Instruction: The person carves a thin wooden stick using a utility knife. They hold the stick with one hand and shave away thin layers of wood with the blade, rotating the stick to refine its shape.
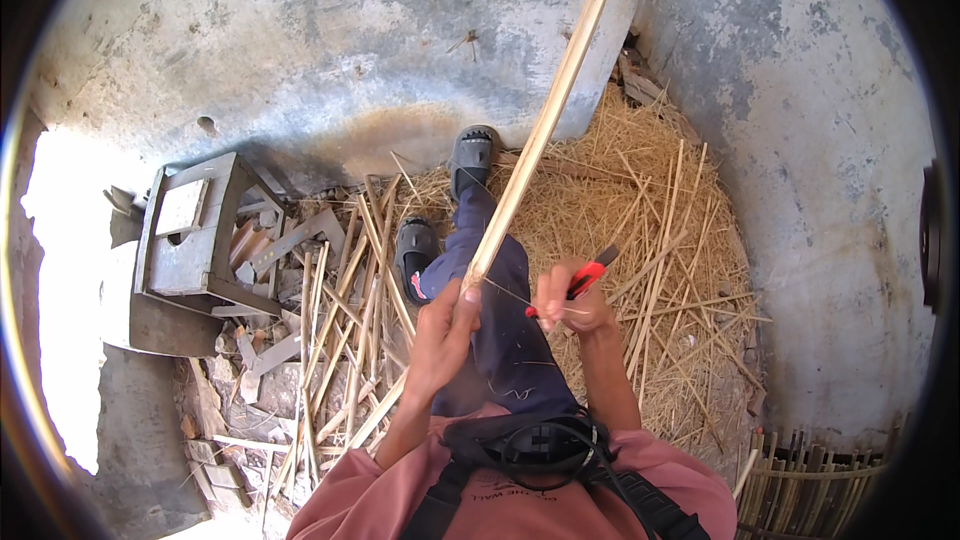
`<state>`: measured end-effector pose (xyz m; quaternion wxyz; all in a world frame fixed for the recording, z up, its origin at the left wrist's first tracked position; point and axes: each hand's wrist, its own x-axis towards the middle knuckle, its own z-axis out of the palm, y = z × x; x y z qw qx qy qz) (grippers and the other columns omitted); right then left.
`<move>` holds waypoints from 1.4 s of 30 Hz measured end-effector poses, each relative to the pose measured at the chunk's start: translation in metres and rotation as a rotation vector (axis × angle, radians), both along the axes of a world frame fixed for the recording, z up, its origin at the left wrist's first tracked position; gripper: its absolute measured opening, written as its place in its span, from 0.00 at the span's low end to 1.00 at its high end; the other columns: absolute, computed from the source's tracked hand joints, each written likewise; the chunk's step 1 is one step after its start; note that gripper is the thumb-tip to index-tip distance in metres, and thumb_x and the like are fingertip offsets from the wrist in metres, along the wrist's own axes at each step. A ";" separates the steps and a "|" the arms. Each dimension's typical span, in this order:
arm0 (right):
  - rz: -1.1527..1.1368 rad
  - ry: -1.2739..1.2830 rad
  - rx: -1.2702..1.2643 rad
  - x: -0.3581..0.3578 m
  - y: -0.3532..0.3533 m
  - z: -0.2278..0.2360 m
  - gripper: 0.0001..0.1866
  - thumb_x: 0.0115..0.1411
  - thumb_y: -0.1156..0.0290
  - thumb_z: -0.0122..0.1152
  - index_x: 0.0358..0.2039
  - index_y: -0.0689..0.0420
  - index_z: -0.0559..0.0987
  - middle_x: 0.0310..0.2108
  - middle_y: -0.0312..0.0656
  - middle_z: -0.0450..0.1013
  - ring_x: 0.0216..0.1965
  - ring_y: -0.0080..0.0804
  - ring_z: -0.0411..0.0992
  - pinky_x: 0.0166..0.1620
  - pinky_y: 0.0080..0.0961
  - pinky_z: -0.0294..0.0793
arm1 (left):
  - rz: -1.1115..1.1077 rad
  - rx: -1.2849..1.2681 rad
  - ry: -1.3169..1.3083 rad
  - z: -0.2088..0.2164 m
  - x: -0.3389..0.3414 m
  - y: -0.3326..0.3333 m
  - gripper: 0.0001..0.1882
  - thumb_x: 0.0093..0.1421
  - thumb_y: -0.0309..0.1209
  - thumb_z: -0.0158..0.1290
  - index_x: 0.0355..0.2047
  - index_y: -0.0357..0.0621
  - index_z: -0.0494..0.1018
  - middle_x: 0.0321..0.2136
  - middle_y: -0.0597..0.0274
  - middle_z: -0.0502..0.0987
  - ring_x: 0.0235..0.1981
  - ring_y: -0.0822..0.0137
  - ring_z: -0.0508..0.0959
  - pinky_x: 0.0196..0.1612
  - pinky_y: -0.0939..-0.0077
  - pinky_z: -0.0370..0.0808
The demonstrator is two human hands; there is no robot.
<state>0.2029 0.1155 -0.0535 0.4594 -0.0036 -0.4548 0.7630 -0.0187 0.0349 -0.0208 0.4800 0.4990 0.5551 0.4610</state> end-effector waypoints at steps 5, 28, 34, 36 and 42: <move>-0.181 -0.208 0.003 0.007 -0.002 0.010 0.04 0.64 0.80 0.70 0.35 0.61 0.82 0.27 0.41 0.78 0.29 0.27 0.80 0.34 0.24 0.79 | 0.063 0.123 0.113 -0.003 0.002 0.002 0.17 0.78 0.37 0.48 0.36 0.36 0.74 0.18 0.60 0.75 0.21 0.70 0.75 0.28 0.68 0.72; -0.623 -0.666 0.134 -0.045 -0.022 0.053 0.13 0.59 0.75 0.77 0.45 0.59 0.86 0.41 0.31 0.83 0.20 0.04 0.52 0.23 0.11 0.49 | 0.138 0.219 0.224 0.003 0.012 0.002 0.12 0.76 0.32 0.52 0.36 0.35 0.70 0.15 0.44 0.70 0.13 0.51 0.70 0.21 0.60 0.63; -0.723 -0.727 0.163 -0.045 -0.018 0.032 0.06 0.62 0.75 0.74 0.39 0.59 0.87 0.36 0.31 0.82 0.21 0.08 0.56 0.25 0.14 0.53 | 0.113 0.180 0.190 0.005 0.013 0.002 0.13 0.76 0.33 0.51 0.36 0.35 0.70 0.15 0.46 0.68 0.14 0.58 0.66 0.22 0.61 0.64; -0.726 -0.755 0.192 -0.045 -0.016 0.037 0.04 0.63 0.75 0.73 0.38 0.59 0.86 0.34 0.31 0.81 0.22 0.10 0.58 0.26 0.16 0.55 | 0.092 0.154 0.169 0.004 0.012 0.001 0.14 0.77 0.34 0.50 0.36 0.36 0.70 0.16 0.48 0.69 0.16 0.61 0.67 0.23 0.62 0.65; -0.578 -0.608 0.369 -0.051 -0.019 0.038 0.03 0.65 0.75 0.70 0.35 0.60 0.84 0.33 0.32 0.79 0.31 0.19 0.72 0.36 0.19 0.69 | 0.004 0.004 -0.133 -0.001 0.005 0.002 0.17 0.80 0.40 0.45 0.36 0.40 0.71 0.19 0.68 0.69 0.20 0.76 0.66 0.24 0.75 0.63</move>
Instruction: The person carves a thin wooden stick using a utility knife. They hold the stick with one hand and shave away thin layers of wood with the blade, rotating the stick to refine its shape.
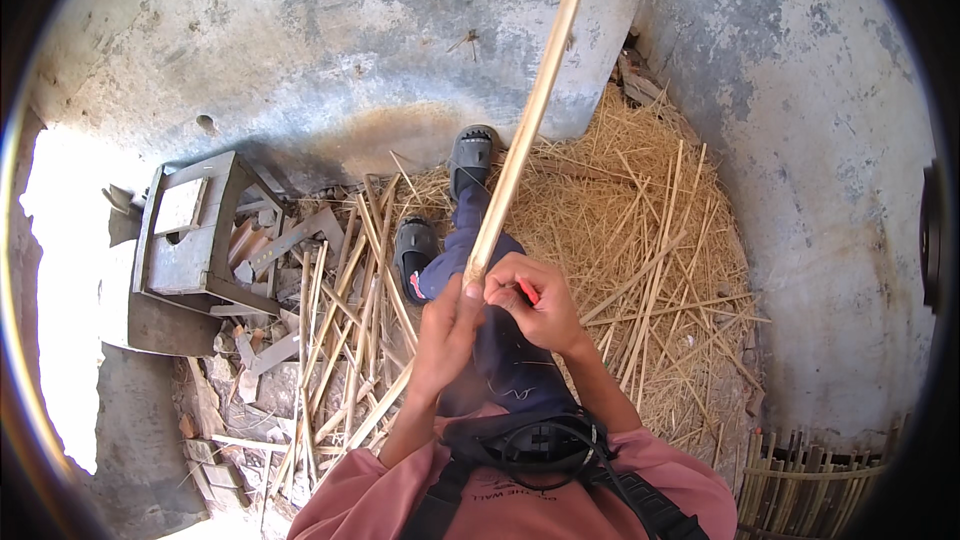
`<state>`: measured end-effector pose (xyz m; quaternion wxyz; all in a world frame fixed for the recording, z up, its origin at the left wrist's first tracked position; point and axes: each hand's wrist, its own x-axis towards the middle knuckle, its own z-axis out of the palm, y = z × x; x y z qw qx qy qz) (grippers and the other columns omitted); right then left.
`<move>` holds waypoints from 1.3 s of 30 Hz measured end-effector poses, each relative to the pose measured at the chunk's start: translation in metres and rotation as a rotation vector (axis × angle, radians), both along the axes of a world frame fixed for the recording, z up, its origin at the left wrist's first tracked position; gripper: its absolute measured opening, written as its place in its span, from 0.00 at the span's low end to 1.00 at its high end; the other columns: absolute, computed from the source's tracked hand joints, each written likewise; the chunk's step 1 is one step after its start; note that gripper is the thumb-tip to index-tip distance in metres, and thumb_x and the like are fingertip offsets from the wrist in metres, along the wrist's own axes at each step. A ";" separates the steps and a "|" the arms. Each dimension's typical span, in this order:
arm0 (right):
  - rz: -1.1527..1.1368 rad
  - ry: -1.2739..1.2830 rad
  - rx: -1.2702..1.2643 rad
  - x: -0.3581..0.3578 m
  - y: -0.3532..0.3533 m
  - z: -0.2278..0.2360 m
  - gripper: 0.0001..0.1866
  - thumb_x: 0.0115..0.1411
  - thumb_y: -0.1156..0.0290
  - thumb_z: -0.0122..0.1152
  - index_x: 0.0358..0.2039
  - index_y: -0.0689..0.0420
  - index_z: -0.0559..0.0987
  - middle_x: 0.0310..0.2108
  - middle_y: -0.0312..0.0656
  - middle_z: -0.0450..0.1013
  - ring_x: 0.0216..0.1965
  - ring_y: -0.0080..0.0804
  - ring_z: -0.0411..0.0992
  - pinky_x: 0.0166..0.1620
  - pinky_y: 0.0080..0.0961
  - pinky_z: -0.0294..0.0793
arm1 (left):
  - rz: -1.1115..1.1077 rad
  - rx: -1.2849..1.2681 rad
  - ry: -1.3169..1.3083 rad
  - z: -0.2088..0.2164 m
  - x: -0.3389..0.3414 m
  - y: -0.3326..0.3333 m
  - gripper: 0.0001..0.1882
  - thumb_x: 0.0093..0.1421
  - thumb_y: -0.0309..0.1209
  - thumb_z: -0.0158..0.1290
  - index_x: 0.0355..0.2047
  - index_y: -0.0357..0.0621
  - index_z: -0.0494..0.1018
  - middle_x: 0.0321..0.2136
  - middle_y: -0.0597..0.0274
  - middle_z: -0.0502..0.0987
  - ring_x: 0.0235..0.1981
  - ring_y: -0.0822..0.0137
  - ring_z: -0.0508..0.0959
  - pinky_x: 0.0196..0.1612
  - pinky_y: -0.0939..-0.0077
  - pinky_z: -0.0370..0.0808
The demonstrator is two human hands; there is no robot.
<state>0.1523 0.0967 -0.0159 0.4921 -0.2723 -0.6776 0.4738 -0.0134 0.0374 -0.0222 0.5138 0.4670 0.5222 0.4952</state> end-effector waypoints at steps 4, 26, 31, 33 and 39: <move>-0.123 0.017 -0.180 0.012 0.002 -0.002 0.04 0.66 0.76 0.70 0.39 0.59 0.84 0.35 0.34 0.79 0.34 0.20 0.73 0.35 0.19 0.69 | -0.087 -0.075 -0.177 0.007 -0.009 0.001 0.18 0.81 0.45 0.43 0.36 0.47 0.68 0.20 0.76 0.61 0.18 0.84 0.58 0.19 0.84 0.54; -0.241 0.170 -0.338 0.004 0.007 0.016 0.07 0.67 0.74 0.69 0.42 0.63 0.86 0.33 0.36 0.84 0.27 0.09 0.72 0.30 0.11 0.65 | -0.056 0.038 0.048 0.010 0.003 -0.005 0.15 0.78 0.37 0.51 0.38 0.37 0.76 0.18 0.67 0.71 0.21 0.77 0.68 0.25 0.73 0.67; -0.297 0.087 -0.263 0.004 0.007 0.009 0.04 0.68 0.75 0.67 0.39 0.62 0.86 0.32 0.34 0.83 0.22 0.07 0.61 0.25 0.13 0.57 | -0.018 0.125 0.224 0.010 0.005 -0.005 0.16 0.79 0.39 0.49 0.38 0.38 0.74 0.20 0.74 0.68 0.23 0.82 0.65 0.25 0.79 0.62; -0.291 0.093 -0.255 0.004 0.007 0.009 0.04 0.68 0.75 0.66 0.39 0.62 0.85 0.31 0.33 0.83 0.22 0.07 0.63 0.26 0.13 0.58 | 0.000 0.119 0.239 0.011 0.006 -0.005 0.15 0.77 0.37 0.51 0.37 0.37 0.74 0.19 0.68 0.69 0.22 0.78 0.67 0.26 0.75 0.65; -0.225 0.123 -0.290 0.002 0.007 0.015 0.04 0.70 0.75 0.62 0.41 0.62 0.81 0.33 0.36 0.81 0.33 0.16 0.76 0.37 0.16 0.72 | -0.003 0.105 0.181 0.010 0.006 -0.003 0.14 0.76 0.35 0.52 0.36 0.36 0.74 0.18 0.61 0.72 0.20 0.73 0.69 0.25 0.69 0.68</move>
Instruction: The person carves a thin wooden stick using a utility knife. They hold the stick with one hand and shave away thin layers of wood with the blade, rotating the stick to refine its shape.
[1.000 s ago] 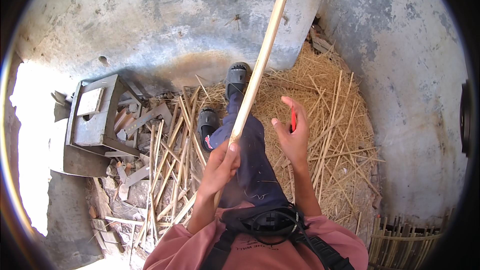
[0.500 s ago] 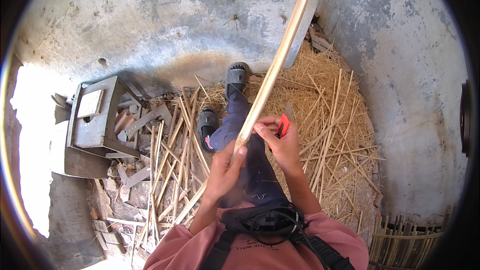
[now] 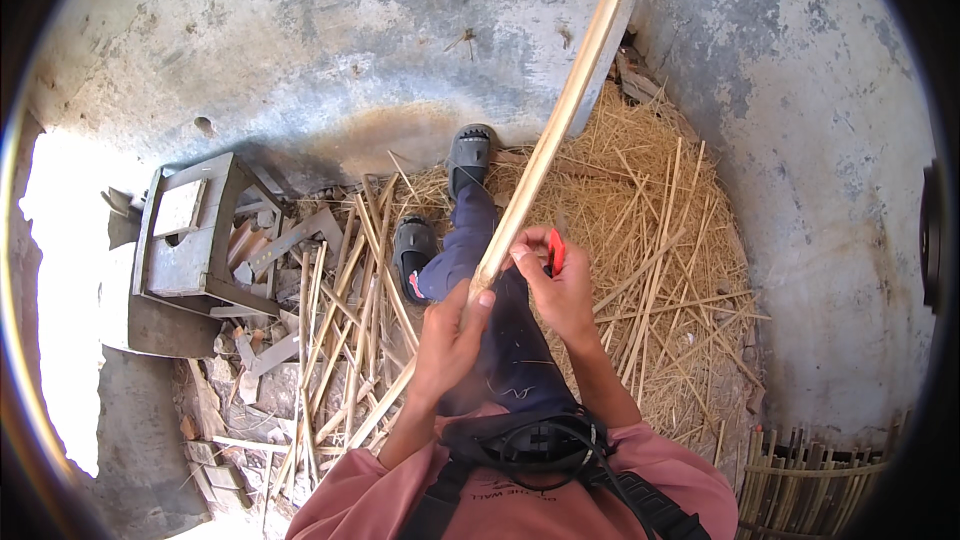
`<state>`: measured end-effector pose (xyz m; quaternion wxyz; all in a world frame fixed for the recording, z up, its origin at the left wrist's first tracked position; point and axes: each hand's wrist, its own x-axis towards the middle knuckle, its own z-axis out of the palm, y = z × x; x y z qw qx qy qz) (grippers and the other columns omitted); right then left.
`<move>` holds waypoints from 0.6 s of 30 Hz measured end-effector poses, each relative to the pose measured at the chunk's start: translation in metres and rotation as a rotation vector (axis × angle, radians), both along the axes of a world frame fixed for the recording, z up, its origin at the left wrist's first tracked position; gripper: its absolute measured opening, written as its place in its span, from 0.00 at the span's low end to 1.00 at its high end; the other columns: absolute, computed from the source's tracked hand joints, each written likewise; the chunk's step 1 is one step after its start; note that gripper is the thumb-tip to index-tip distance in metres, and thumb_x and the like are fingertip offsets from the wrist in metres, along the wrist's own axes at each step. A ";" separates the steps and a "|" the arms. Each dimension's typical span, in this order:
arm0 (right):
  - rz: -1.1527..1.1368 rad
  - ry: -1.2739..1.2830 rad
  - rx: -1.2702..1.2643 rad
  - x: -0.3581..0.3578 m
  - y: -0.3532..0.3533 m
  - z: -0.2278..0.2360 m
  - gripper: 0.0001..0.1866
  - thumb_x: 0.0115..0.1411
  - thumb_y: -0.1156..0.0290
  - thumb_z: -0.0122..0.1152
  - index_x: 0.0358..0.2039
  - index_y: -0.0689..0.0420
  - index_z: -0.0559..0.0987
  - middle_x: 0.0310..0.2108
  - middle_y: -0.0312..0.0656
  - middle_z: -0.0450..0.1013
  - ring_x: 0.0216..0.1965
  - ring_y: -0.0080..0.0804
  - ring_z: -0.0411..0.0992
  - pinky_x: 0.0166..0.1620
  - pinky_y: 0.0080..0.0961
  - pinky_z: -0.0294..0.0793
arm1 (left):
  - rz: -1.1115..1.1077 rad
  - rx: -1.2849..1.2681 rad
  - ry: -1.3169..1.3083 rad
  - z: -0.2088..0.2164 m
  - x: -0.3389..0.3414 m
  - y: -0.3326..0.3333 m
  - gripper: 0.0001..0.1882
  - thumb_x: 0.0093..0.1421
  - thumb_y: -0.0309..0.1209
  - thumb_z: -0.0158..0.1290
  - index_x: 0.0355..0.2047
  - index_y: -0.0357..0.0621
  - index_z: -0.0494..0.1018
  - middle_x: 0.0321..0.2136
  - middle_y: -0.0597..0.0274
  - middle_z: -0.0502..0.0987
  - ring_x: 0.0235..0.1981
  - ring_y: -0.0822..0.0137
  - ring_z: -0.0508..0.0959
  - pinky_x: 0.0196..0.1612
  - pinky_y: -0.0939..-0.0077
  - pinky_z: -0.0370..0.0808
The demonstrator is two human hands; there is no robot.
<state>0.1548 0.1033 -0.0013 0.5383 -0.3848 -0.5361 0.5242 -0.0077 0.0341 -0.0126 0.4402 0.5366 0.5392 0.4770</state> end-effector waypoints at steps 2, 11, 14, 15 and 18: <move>0.026 -0.010 -0.018 0.004 0.000 0.002 0.04 0.71 0.75 0.61 0.42 0.62 0.79 0.34 0.37 0.81 0.37 0.19 0.79 0.41 0.19 0.75 | -0.016 -0.022 -0.064 -0.005 -0.002 0.000 0.16 0.77 0.37 0.51 0.36 0.37 0.74 0.18 0.65 0.72 0.20 0.75 0.69 0.25 0.72 0.67; -0.090 -0.025 -0.024 0.030 0.007 0.001 0.04 0.74 0.72 0.57 0.44 0.58 0.76 0.35 0.37 0.80 0.31 0.14 0.70 0.36 0.16 0.69 | -0.163 -0.200 -0.343 0.003 -0.010 -0.001 0.19 0.80 0.47 0.46 0.36 0.46 0.69 0.20 0.77 0.61 0.17 0.85 0.57 0.19 0.84 0.53; -0.244 0.010 0.121 0.042 0.017 0.000 0.03 0.74 0.73 0.56 0.44 0.57 0.77 0.34 0.36 0.81 0.26 0.09 0.64 0.31 0.13 0.63 | -0.214 -0.231 -0.313 0.006 -0.009 -0.001 0.20 0.80 0.48 0.45 0.36 0.47 0.69 0.20 0.77 0.62 0.17 0.85 0.57 0.19 0.84 0.53; -0.259 -0.022 0.077 0.051 0.018 0.002 0.06 0.73 0.74 0.56 0.47 0.59 0.76 0.39 0.38 0.79 0.26 0.10 0.61 0.30 0.14 0.61 | -0.218 -0.239 -0.318 0.007 -0.009 -0.001 0.20 0.80 0.48 0.45 0.36 0.47 0.69 0.20 0.77 0.62 0.17 0.84 0.57 0.19 0.84 0.53; -0.395 -0.229 0.249 0.056 0.021 0.009 0.12 0.71 0.72 0.58 0.53 0.60 0.76 0.45 0.38 0.75 0.27 0.13 0.61 0.30 0.16 0.63 | -0.225 -0.257 -0.332 0.010 -0.008 -0.002 0.20 0.80 0.49 0.45 0.36 0.47 0.69 0.20 0.76 0.62 0.17 0.84 0.57 0.18 0.84 0.54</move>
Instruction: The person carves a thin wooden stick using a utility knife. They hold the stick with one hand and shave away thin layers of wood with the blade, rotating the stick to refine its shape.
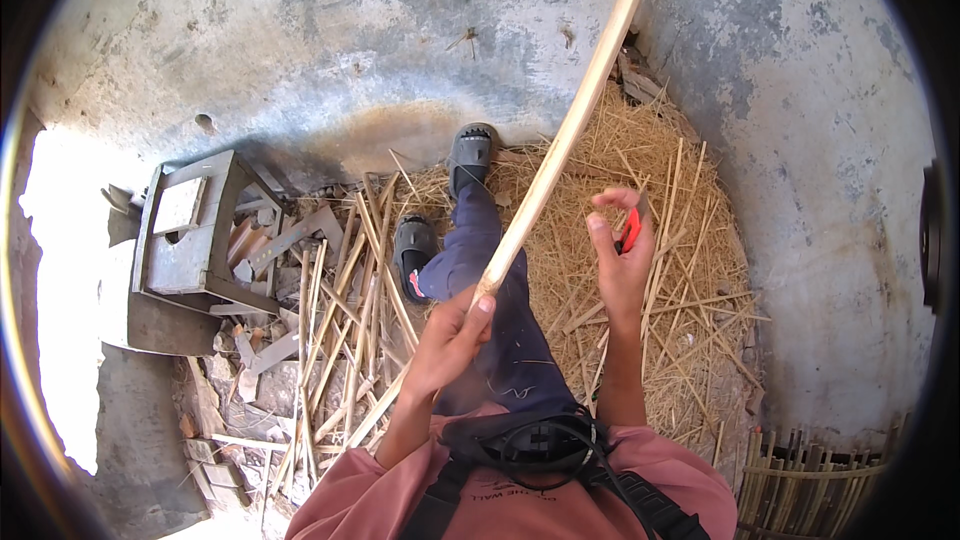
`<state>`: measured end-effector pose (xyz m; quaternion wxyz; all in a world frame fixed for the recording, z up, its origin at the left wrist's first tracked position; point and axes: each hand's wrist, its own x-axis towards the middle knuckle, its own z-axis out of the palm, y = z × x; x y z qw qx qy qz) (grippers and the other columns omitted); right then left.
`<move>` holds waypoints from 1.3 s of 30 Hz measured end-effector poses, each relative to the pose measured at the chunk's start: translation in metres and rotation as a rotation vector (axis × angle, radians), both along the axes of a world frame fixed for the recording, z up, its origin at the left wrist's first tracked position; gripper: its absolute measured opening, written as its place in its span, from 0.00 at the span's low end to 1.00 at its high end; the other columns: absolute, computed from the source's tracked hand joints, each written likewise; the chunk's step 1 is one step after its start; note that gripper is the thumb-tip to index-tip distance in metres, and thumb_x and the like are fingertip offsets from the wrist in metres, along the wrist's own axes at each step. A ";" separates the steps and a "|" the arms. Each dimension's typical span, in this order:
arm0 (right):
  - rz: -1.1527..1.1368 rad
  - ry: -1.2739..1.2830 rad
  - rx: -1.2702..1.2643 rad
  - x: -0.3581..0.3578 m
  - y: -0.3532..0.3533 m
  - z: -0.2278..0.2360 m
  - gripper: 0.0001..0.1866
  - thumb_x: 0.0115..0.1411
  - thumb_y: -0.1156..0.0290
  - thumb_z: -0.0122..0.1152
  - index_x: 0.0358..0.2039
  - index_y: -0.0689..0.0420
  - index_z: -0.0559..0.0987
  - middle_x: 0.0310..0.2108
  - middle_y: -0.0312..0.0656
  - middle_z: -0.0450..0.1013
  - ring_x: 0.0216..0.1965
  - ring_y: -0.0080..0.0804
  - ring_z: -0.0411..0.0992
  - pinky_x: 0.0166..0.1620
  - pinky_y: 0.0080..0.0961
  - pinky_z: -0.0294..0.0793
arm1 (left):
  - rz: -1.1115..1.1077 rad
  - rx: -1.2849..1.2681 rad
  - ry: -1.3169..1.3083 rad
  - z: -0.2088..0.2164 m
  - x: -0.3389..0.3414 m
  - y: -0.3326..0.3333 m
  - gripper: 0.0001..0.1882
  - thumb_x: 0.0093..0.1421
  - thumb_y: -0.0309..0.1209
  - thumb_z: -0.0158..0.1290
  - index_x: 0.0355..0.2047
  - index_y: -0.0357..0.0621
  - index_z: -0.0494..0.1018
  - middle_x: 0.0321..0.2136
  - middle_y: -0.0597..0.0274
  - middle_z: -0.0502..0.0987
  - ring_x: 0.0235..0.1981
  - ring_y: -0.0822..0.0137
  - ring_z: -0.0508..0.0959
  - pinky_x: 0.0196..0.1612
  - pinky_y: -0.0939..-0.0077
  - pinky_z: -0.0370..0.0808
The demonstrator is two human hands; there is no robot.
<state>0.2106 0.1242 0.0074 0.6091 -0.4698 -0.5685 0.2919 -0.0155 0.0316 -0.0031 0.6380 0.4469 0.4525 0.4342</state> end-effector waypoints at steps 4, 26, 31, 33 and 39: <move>-0.016 -0.005 0.121 0.001 -0.004 -0.002 0.18 0.69 0.69 0.61 0.57 0.61 0.74 0.48 0.37 0.73 0.27 0.18 0.63 0.32 0.21 0.68 | -0.007 -0.017 -0.032 0.002 0.000 0.002 0.20 0.79 0.48 0.47 0.36 0.47 0.69 0.20 0.76 0.62 0.17 0.84 0.57 0.19 0.84 0.55; 0.481 -0.420 0.231 -0.033 -0.036 -0.017 0.11 0.62 0.69 0.67 0.42 0.62 0.82 0.27 0.45 0.77 0.24 0.40 0.77 0.27 0.31 0.74 | 0.049 0.170 0.030 0.019 0.007 0.003 0.19 0.68 0.28 0.66 0.55 0.36 0.75 0.35 0.72 0.79 0.35 0.83 0.72 0.37 0.83 0.71; 0.464 -0.444 0.248 -0.035 -0.035 -0.014 0.12 0.62 0.69 0.68 0.42 0.62 0.82 0.28 0.45 0.78 0.24 0.42 0.77 0.28 0.32 0.74 | 0.049 0.197 0.168 0.012 0.004 0.005 0.17 0.68 0.30 0.65 0.53 0.35 0.76 0.31 0.71 0.80 0.31 0.83 0.70 0.33 0.82 0.70; 0.469 -0.488 0.247 -0.032 -0.034 -0.013 0.13 0.61 0.69 0.69 0.44 0.60 0.82 0.30 0.43 0.78 0.27 0.44 0.79 0.29 0.34 0.75 | 0.073 0.220 0.176 0.011 0.006 0.005 0.18 0.68 0.32 0.66 0.52 0.35 0.76 0.29 0.70 0.81 0.30 0.83 0.70 0.32 0.80 0.70; 0.441 -0.514 0.261 -0.033 -0.035 -0.014 0.14 0.59 0.69 0.70 0.45 0.57 0.83 0.30 0.41 0.78 0.25 0.42 0.78 0.27 0.35 0.75 | 0.104 0.258 0.259 0.007 0.007 0.004 0.18 0.69 0.38 0.65 0.47 0.35 0.78 0.27 0.68 0.78 0.28 0.80 0.70 0.31 0.77 0.70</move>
